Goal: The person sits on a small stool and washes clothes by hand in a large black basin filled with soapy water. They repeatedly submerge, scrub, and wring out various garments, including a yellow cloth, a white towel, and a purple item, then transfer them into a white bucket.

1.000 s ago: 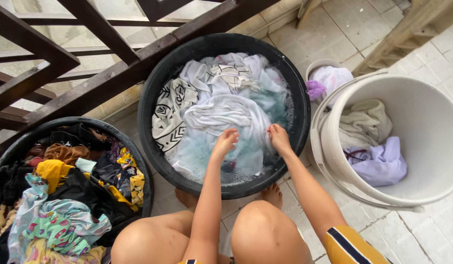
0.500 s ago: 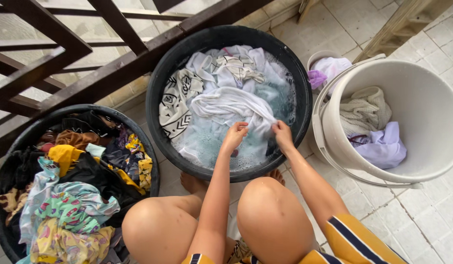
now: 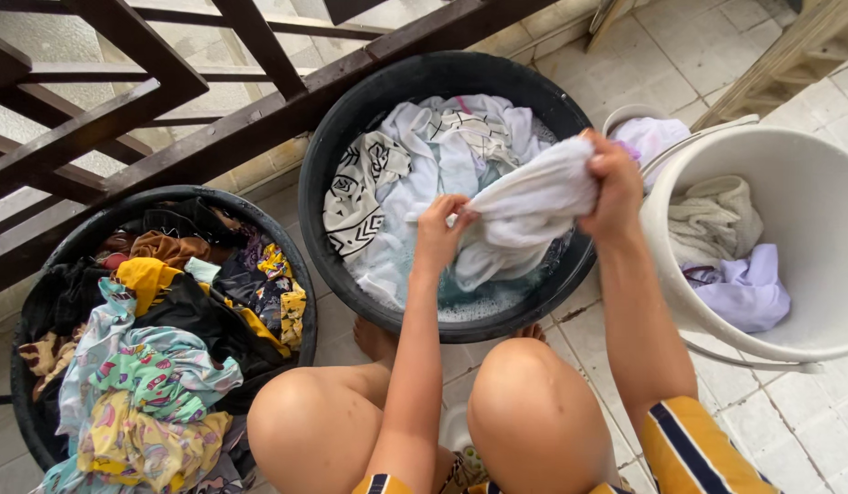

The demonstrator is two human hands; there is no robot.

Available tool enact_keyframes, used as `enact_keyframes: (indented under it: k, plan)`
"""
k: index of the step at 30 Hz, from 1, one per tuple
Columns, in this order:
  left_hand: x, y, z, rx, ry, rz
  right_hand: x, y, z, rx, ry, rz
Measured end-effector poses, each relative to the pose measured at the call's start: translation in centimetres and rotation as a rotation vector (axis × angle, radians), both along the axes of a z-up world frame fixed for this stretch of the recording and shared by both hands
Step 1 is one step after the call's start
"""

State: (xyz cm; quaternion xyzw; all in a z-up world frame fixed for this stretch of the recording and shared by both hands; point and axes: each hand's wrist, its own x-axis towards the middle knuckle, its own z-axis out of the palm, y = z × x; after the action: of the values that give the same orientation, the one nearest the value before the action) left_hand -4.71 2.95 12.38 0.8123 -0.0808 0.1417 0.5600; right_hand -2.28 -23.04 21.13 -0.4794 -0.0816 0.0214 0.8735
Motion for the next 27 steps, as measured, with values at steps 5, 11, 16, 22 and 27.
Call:
enact_keyframes:
  k: [5,11,16,22,27]
  plan:
    - [0.7,2.4,-2.3,-0.093,0.343,-0.068,5.6,-4.2,-4.3,-0.663,-0.1,-0.162]
    - [-0.7,1.7,-7.8,0.083,0.077,0.001,2.2,0.6,-12.6,-1.232,-0.145,-0.106]
    - [-0.7,-0.2,-5.9,0.023,0.387,-0.078,0.0,6.0,-13.7,-1.098,-0.397,0.149]
    - [-0.4,-0.8,-1.1,-0.386,0.147,-0.063,-1.0,5.1,-15.7,-1.318,-0.33,-0.235]
    - [-0.8,2.5,1.7,-0.504,0.012,0.033,-2.0,0.2,-24.3,-1.557,-0.077,-0.391]
